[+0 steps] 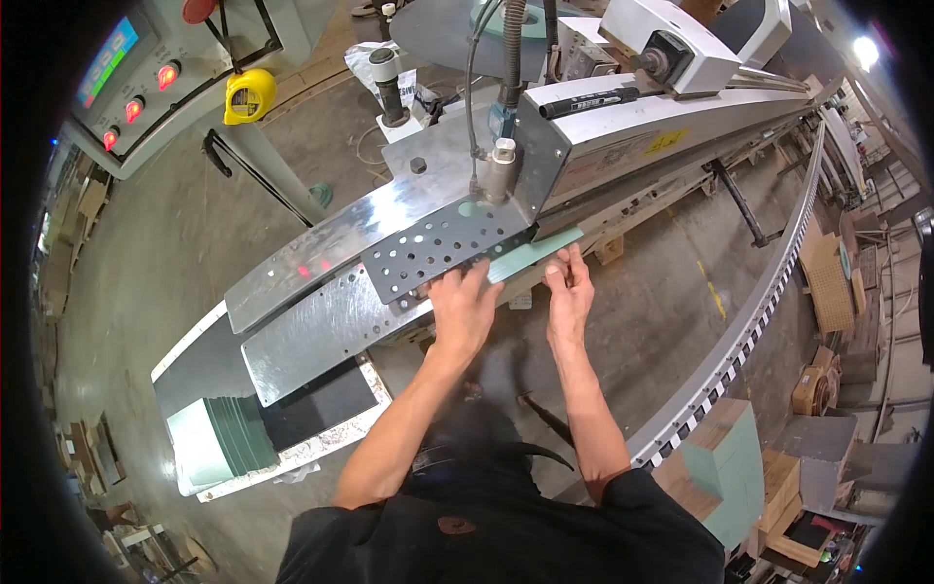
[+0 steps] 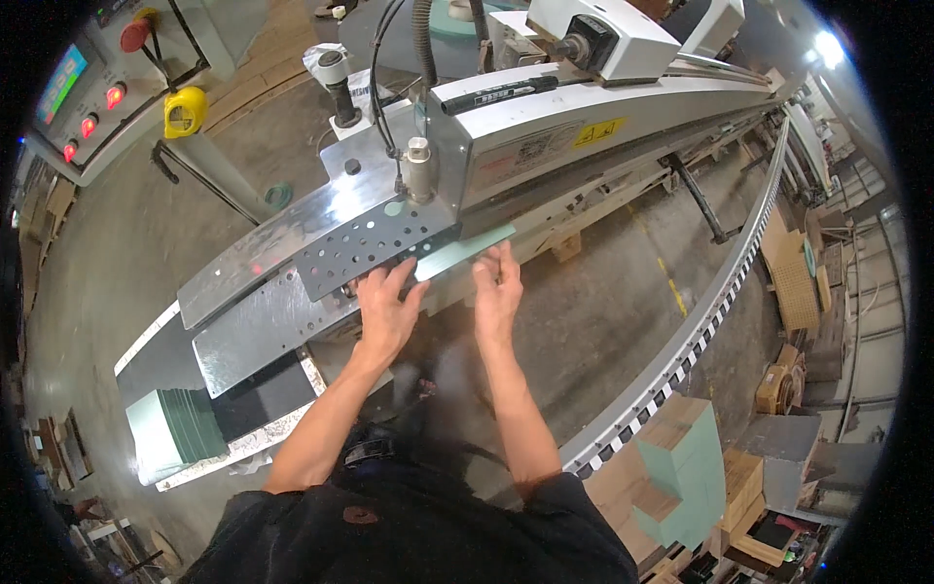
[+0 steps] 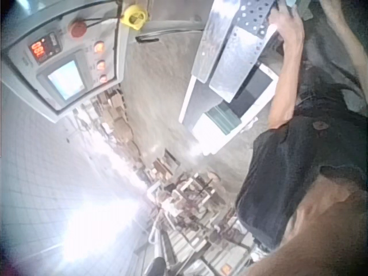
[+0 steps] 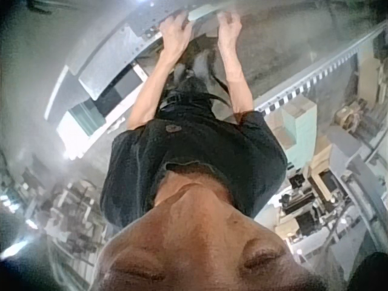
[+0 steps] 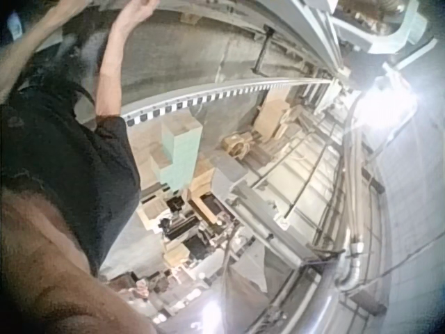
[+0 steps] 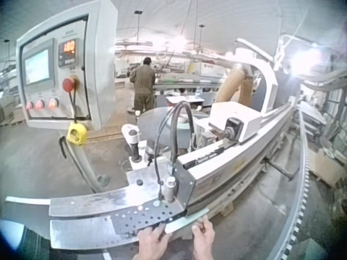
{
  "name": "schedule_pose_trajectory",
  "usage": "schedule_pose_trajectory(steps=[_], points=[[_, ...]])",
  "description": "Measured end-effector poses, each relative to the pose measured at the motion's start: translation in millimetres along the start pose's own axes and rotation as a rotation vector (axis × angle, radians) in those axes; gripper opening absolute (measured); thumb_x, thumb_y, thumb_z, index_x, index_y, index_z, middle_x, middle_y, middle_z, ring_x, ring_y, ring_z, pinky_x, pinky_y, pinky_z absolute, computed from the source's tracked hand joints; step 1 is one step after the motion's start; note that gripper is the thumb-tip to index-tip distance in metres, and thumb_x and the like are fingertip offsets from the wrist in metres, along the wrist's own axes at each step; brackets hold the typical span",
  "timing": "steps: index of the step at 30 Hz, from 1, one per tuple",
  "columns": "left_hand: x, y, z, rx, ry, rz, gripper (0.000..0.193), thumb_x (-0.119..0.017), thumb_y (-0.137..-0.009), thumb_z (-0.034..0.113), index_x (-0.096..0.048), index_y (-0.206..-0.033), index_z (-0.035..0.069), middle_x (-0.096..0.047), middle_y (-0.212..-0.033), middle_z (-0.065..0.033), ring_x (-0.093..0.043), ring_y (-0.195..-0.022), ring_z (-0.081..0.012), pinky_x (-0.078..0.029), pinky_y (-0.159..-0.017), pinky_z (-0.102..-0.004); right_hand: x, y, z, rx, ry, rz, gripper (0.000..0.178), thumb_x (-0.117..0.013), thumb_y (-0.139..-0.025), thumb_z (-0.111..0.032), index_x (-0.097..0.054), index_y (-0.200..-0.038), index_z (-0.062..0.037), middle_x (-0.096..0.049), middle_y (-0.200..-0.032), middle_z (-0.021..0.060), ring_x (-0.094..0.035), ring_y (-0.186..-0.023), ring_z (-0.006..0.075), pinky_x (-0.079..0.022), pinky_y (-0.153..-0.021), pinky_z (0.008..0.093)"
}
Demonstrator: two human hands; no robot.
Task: The person repeatedly feeds rectangular green boards into a belt sander, flips them, and stacks the finished pieces. The person also briefly picks up a stack of boards from the floor and returns to the machine to continue sanding.
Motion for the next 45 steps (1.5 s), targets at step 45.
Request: schedule_pose_trajectory(steps=[45], points=[[297.6,196.5,-136.4,0.528,0.111,0.415,0.035,-0.078,-0.079,0.004,-0.071,-0.113,0.0,-0.065,-0.127,-0.0196,-0.06,-0.103,-0.0333,-0.053,-0.079,-0.0381,-198.0,255.6,8.2,-0.547,-0.189,-0.578,0.026,-0.071,-0.097,-0.023,-0.065,-0.107,0.0002,-0.065,-0.082,0.0044,-0.063,-0.064,0.0131,-0.05,-0.054,0.0241]])
Point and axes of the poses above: each hand's wrist, its own y-axis away from the middle knuckle, its own x-axis out of the back of the hand, z = x × y, the point moved 3 cm from there along -y, towards the middle knuckle
